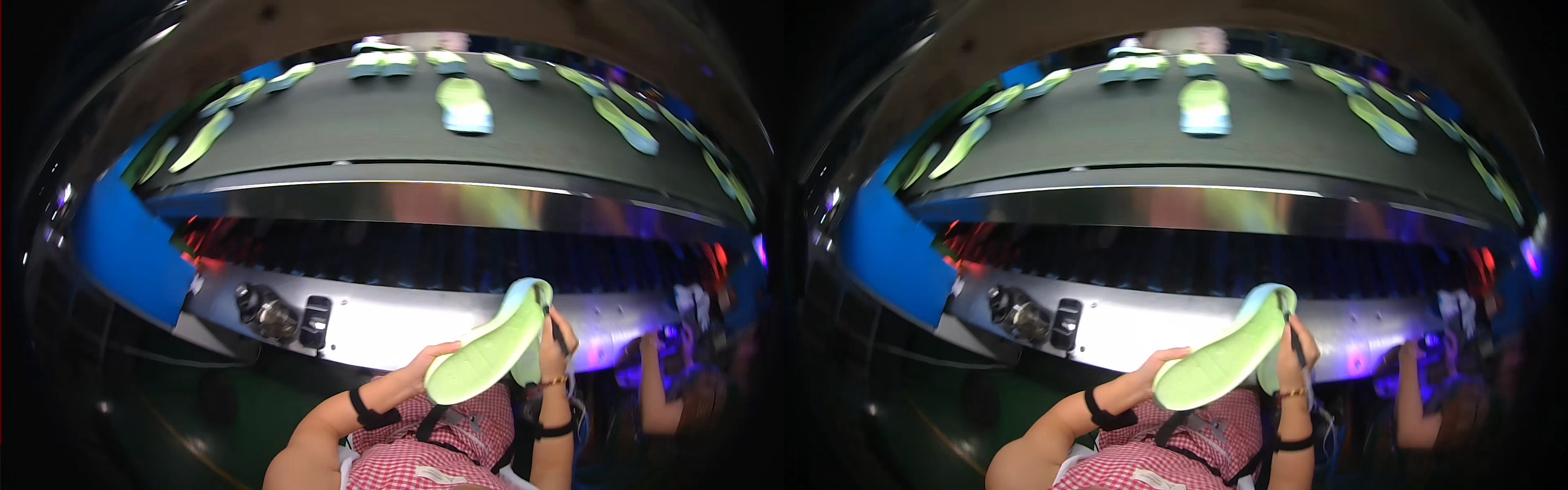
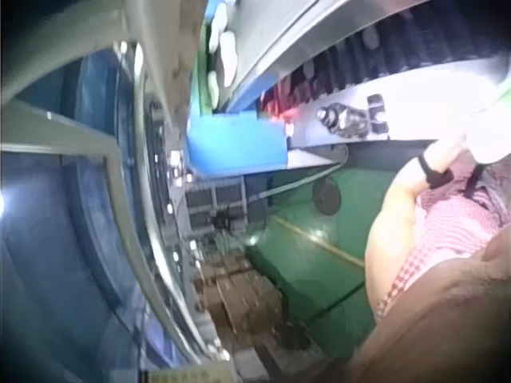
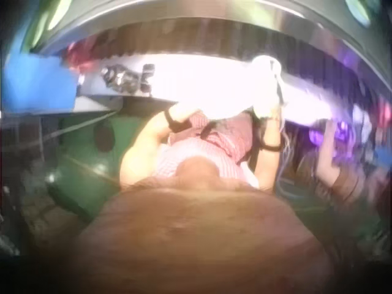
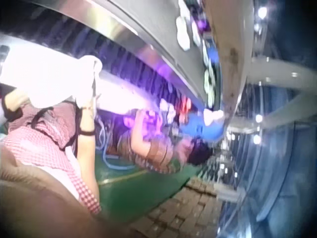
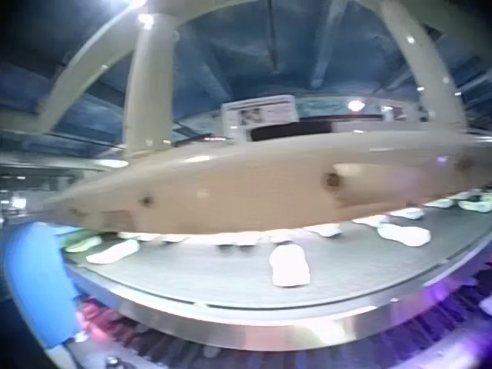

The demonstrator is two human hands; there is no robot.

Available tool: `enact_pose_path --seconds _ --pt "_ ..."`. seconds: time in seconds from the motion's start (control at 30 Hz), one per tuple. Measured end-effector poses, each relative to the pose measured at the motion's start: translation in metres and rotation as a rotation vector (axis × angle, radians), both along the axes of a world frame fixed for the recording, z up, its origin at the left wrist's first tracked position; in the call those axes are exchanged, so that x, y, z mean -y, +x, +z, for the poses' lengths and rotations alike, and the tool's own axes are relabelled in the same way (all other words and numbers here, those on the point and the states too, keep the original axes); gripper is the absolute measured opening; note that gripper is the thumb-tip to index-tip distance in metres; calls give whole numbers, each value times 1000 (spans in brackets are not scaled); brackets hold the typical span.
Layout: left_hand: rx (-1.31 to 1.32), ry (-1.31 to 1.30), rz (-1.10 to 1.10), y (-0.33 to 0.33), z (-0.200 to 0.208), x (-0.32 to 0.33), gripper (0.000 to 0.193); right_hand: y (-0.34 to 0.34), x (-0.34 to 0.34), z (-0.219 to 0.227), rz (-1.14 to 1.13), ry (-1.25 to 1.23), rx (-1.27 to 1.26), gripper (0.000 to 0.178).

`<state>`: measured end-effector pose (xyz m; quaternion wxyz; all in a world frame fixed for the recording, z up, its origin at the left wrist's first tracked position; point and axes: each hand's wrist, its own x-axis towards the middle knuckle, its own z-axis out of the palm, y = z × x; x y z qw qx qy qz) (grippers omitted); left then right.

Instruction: Applying a liquid substance (likely adhesive or primer) to the interior of shoe soles using a brush and placing them on a conveyor.

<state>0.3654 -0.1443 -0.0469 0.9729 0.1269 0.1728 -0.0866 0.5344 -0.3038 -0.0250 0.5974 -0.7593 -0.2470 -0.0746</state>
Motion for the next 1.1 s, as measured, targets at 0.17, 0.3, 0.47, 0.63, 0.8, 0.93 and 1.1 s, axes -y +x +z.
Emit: enact_pose_path --seconds 0.17,0.3,0.47,0.63,0.8,0.93,1.1 --pt "55 75 66 -8 -11 -20 45 -69 2 21 402 -168 25 22" --pt "405 185 143 -49 27 -53 53 -71 39 53 719 191 -637 16" --pt "601 226 608 -63 129 -151 62 -50 43 33 637 473 -552 23" --pt "736 -142 1259 -58 182 -270 65 -48 29 16 487 605 -865 21" --pt "292 772 1251 20 190 -244 54 -47 31 -9 324 557 -896 22" --pt "96 1823 851 92 178 -190 52 -45 35 -27 269 549 -933 21" --pt "-88 2539 494 158 184 -150 75 -41 48 -58 177 581 -936 25"
